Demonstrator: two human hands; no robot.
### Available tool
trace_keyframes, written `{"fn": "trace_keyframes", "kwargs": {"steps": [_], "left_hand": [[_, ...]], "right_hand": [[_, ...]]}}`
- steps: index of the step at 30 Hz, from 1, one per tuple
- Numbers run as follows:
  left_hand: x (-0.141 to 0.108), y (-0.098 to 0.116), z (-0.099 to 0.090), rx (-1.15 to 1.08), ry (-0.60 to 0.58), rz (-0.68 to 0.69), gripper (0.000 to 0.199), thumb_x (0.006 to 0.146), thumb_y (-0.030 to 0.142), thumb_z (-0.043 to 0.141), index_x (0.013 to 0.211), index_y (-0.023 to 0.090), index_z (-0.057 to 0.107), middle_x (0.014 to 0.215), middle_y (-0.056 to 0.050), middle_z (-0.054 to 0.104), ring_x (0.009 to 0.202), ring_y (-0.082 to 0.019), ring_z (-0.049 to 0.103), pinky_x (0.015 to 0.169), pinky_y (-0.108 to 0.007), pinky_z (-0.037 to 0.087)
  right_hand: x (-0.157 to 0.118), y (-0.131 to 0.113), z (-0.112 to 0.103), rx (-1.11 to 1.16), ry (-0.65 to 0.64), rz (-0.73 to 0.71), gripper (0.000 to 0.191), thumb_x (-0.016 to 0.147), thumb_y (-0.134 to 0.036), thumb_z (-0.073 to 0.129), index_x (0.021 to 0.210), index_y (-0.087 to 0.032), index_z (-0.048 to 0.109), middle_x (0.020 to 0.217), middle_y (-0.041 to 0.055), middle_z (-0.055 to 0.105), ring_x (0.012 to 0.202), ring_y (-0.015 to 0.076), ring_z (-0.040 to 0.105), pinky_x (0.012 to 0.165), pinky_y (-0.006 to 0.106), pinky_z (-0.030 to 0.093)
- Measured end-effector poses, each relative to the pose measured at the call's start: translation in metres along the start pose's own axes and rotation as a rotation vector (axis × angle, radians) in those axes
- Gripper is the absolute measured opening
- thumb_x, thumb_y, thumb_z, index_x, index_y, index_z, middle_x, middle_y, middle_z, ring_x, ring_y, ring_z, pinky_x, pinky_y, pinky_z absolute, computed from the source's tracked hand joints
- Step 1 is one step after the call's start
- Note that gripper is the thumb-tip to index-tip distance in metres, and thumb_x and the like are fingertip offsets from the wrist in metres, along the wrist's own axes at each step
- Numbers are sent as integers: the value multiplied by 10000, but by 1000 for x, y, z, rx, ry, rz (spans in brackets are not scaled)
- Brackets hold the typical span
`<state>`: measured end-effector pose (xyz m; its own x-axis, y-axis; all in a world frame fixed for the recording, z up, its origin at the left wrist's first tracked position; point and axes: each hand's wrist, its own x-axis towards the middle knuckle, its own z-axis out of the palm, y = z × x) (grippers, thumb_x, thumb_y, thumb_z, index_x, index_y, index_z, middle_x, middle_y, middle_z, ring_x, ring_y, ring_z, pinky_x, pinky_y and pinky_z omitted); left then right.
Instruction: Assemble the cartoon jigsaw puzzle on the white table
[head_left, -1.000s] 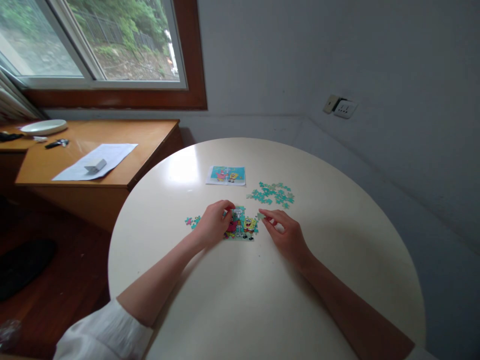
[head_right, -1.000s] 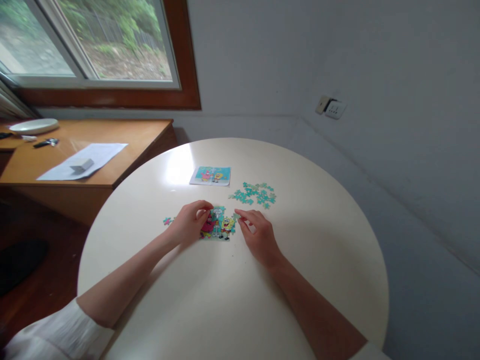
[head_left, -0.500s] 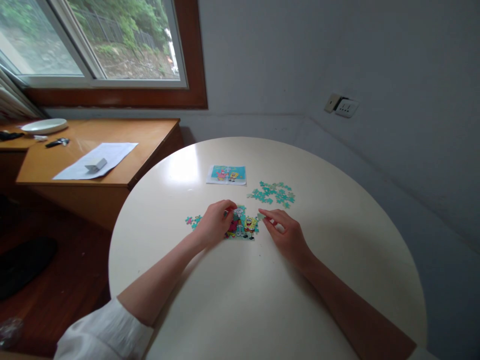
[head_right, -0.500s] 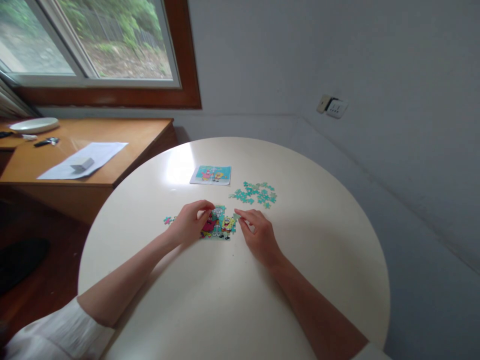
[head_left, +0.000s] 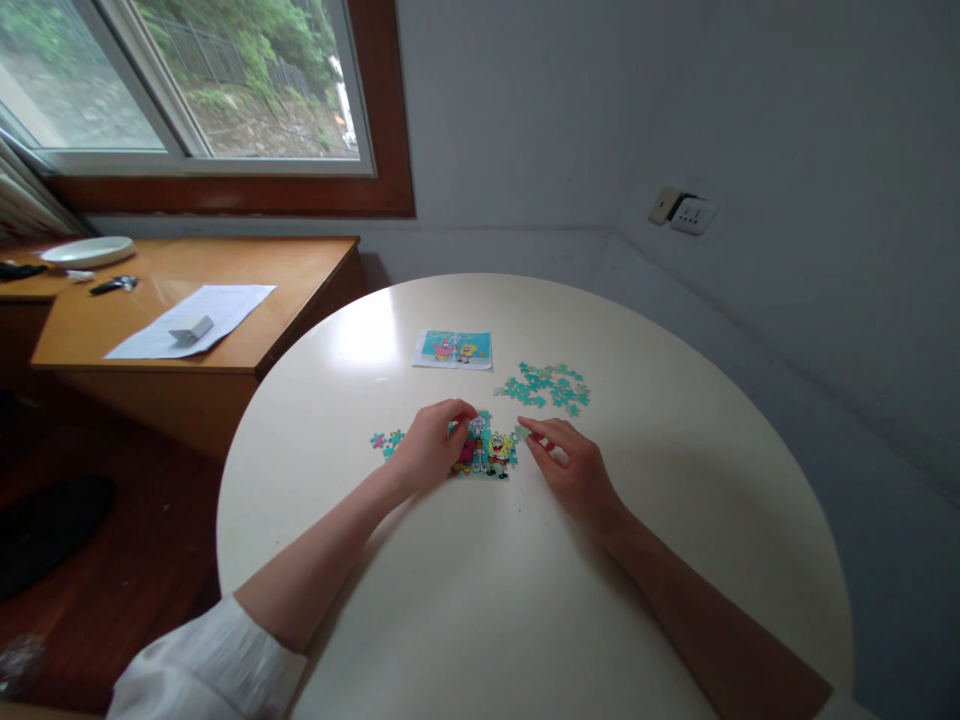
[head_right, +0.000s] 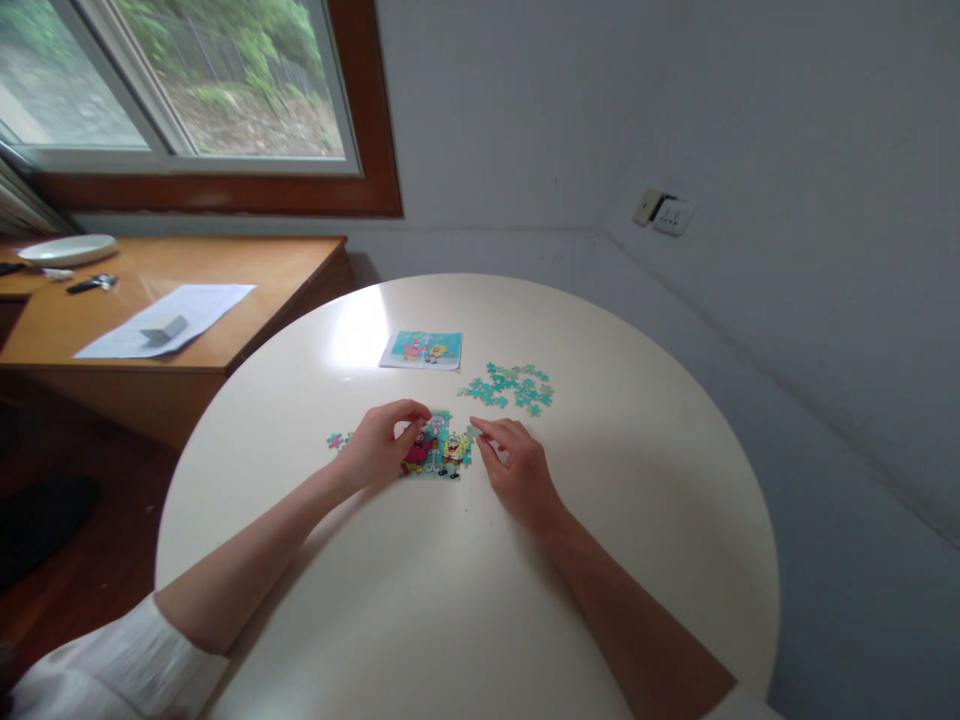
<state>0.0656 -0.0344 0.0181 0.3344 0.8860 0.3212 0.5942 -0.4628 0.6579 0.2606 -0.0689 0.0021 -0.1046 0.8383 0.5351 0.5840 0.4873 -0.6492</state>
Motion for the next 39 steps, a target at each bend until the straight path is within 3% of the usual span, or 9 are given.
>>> {"fn": "trace_keyframes", "kwargs": {"steps": [10,17,39], "left_hand": [[0,0,0,19,-4,17,208,735,103,437,835,183,600,816,-17,652,748,-138,589,695,-256,467],[-1,0,0,25,-11,15,208,742,106,432,837,179,602,818,-20,653,753,-142,587,691,-260,465],[0,0,0,25,-13,16,206,735,108,436,835,183,601,805,-18,651,749,-143,590,686,-259,467]], "right_hand": [[0,-2,-1,-2,4,18,224,786,-158,507,967,-199,633,849,47,649,647,131,550,629,272,488],[1,-4,-1,-4,15,19,101,764,-163,521,794,-196,612,796,36,653,670,138,576,591,258,480],[1,-3,-1,38,7,4,154,793,-157,505,872,-202,629,818,32,642,659,123,556,592,248,463]]}}
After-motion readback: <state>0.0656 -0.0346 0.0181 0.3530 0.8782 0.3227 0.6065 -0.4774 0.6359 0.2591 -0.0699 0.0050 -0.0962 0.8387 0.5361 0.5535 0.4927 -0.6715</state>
